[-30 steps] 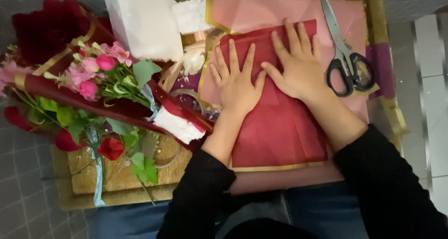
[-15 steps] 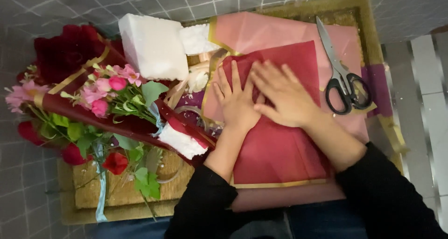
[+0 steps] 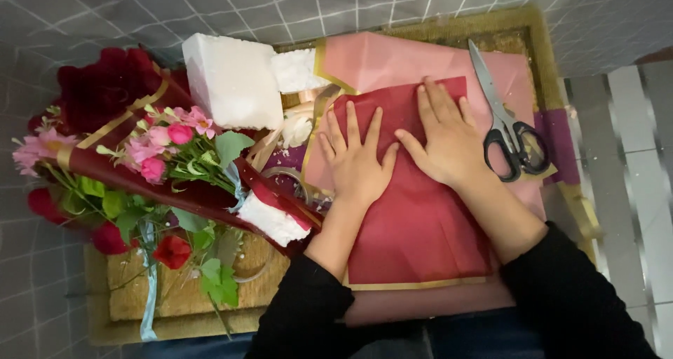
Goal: The person is preparing and folding decorative paper to wrap a bouquet of flowers.
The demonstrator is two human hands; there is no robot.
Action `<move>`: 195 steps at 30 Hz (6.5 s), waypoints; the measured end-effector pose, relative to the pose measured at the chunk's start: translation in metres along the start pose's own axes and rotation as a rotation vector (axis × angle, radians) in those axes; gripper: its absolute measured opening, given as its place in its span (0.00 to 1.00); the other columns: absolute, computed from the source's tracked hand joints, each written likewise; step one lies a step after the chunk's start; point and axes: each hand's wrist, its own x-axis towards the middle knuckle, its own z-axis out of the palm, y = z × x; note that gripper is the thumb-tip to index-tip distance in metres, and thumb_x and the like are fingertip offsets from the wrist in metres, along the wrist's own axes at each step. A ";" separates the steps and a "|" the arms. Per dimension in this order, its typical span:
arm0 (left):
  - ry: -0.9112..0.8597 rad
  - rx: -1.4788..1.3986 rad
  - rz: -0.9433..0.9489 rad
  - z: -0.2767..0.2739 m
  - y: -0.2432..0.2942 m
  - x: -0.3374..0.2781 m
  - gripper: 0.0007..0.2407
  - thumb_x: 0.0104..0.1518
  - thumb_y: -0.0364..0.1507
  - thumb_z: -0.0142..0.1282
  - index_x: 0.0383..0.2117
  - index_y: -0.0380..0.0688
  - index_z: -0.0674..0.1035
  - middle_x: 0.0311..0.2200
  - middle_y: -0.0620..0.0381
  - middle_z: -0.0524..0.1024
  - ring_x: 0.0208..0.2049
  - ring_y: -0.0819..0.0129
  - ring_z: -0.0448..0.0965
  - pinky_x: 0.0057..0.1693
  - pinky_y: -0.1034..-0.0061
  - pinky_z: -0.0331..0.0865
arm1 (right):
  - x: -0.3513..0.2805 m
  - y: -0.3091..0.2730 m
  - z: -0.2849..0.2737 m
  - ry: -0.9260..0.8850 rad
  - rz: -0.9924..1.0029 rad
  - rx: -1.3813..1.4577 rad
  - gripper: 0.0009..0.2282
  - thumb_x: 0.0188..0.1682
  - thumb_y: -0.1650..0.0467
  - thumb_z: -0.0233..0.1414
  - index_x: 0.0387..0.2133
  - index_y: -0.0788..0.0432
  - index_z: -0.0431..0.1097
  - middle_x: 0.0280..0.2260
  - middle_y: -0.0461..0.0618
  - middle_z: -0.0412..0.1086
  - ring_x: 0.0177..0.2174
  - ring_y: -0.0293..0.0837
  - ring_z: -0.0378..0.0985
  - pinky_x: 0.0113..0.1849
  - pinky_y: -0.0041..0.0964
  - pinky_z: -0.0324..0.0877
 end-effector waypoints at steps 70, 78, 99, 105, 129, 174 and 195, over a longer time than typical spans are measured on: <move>0.272 0.195 0.148 -0.005 0.012 -0.015 0.35 0.61 0.42 0.57 0.74 0.51 0.55 0.74 0.46 0.42 0.75 0.45 0.35 0.75 0.39 0.36 | -0.008 -0.005 0.013 0.121 -0.366 0.182 0.27 0.58 0.62 0.45 0.68 0.63 0.57 0.69 0.60 0.54 0.67 0.59 0.52 0.63 0.61 0.47; 0.154 0.124 0.221 0.027 0.004 -0.040 0.38 0.62 0.51 0.47 0.71 0.35 0.53 0.73 0.43 0.46 0.75 0.51 0.44 0.75 0.55 0.44 | -0.010 -0.004 0.014 0.180 -0.400 0.283 0.23 0.58 0.67 0.47 0.65 0.66 0.60 0.67 0.60 0.57 0.67 0.59 0.53 0.63 0.59 0.46; 0.344 0.367 0.450 0.036 -0.007 -0.071 0.31 0.66 0.49 0.49 0.70 0.41 0.64 0.71 0.50 0.55 0.73 0.58 0.46 0.72 0.57 0.39 | -0.030 -0.009 0.008 0.636 -0.740 0.073 0.14 0.45 0.76 0.59 0.46 0.61 0.77 0.50 0.53 0.72 0.47 0.53 0.74 0.51 0.44 0.63; 0.325 0.442 0.461 0.028 -0.004 -0.073 0.34 0.69 0.50 0.49 0.72 0.37 0.60 0.72 0.49 0.54 0.73 0.59 0.44 0.72 0.58 0.35 | -0.073 -0.027 -0.014 0.502 -0.506 -0.101 0.16 0.52 0.73 0.56 0.54 0.58 0.74 0.58 0.54 0.65 0.53 0.55 0.70 0.52 0.45 0.63; -0.301 -0.072 0.791 -0.040 0.013 -0.204 0.29 0.65 0.46 0.42 0.69 0.43 0.62 0.71 0.54 0.57 0.73 0.59 0.51 0.73 0.59 0.42 | -0.092 0.017 0.009 0.278 -0.428 0.443 0.15 0.58 0.76 0.46 0.58 0.65 0.67 0.60 0.62 0.63 0.57 0.62 0.66 0.56 0.51 0.61; 0.244 0.034 0.310 -0.013 -0.020 -0.056 0.33 0.55 0.50 0.56 0.62 0.40 0.70 0.66 0.46 0.63 0.68 0.51 0.60 0.67 0.54 0.53 | -0.037 -0.052 -0.014 0.190 -0.313 0.121 0.24 0.52 0.69 0.51 0.63 0.64 0.64 0.65 0.60 0.60 0.65 0.60 0.57 0.62 0.58 0.51; 0.114 0.126 0.217 0.004 -0.029 -0.040 0.36 0.63 0.52 0.45 0.71 0.41 0.56 0.74 0.44 0.46 0.75 0.51 0.43 0.74 0.50 0.37 | -0.018 -0.024 0.012 0.030 -0.344 0.069 0.28 0.54 0.63 0.49 0.67 0.61 0.58 0.70 0.55 0.53 0.68 0.55 0.51 0.63 0.62 0.47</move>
